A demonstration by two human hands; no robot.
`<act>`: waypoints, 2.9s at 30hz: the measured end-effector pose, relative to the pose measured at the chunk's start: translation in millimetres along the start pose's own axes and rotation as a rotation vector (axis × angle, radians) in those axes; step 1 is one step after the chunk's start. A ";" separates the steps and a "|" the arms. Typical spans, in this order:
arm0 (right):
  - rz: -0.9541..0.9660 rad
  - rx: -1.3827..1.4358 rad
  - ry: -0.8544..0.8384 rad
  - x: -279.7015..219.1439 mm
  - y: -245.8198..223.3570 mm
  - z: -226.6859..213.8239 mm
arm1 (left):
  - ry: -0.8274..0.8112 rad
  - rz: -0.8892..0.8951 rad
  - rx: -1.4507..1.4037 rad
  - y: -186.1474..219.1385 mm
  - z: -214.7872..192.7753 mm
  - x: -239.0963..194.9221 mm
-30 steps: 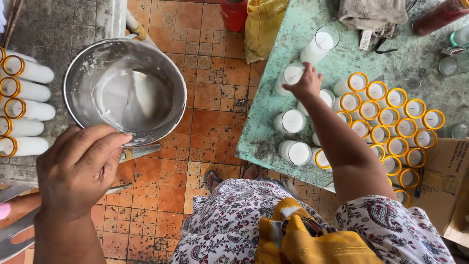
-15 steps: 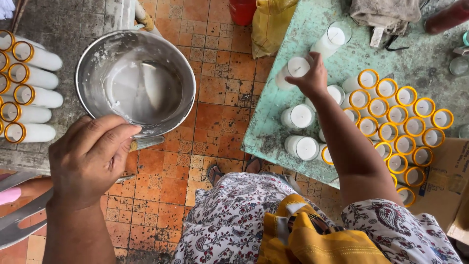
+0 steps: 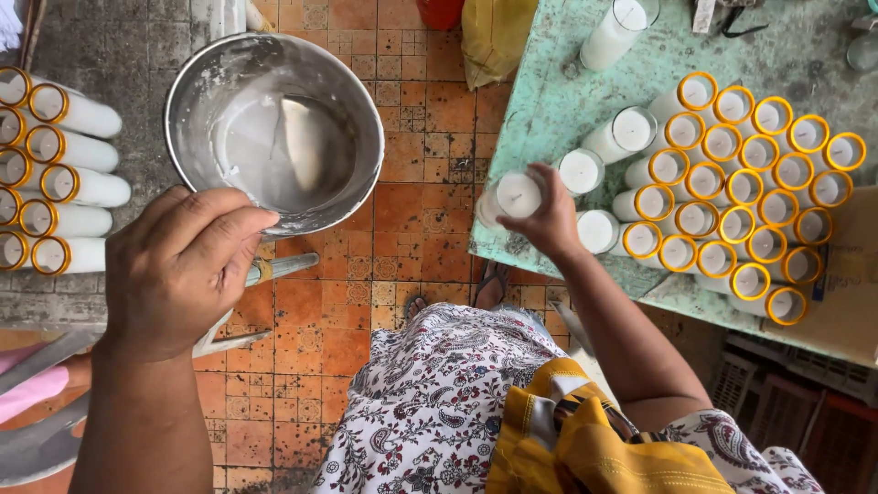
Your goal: The person scoops molten wax from a large black pot using a metal cup and pours it into glass candle containers arranged on a table. They repeat this process for multiple containers, placing filled ones back on the table.
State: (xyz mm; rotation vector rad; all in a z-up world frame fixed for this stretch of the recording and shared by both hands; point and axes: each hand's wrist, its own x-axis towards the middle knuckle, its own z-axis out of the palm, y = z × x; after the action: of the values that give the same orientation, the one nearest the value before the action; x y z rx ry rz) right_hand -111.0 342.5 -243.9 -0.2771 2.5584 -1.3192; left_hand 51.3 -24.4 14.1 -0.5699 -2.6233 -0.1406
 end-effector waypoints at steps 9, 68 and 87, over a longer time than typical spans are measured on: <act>0.136 -0.095 0.176 -28.4 67.3 57.8 | -0.010 0.067 -0.047 -0.9 -1.5 -3.5; -0.398 0.143 0.075 -19.1 -130.6 54.4 | -0.205 0.264 0.287 23.5 -43.4 30.7; -0.428 0.156 0.051 -26.0 -138.9 57.9 | -0.262 0.296 0.362 30.8 -45.8 32.8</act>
State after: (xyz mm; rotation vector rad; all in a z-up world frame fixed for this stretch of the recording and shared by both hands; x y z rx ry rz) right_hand -61.2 225.7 -159.2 -0.8041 2.5055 -1.6767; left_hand 56.1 7.1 69.9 -0.8817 -2.6754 0.5224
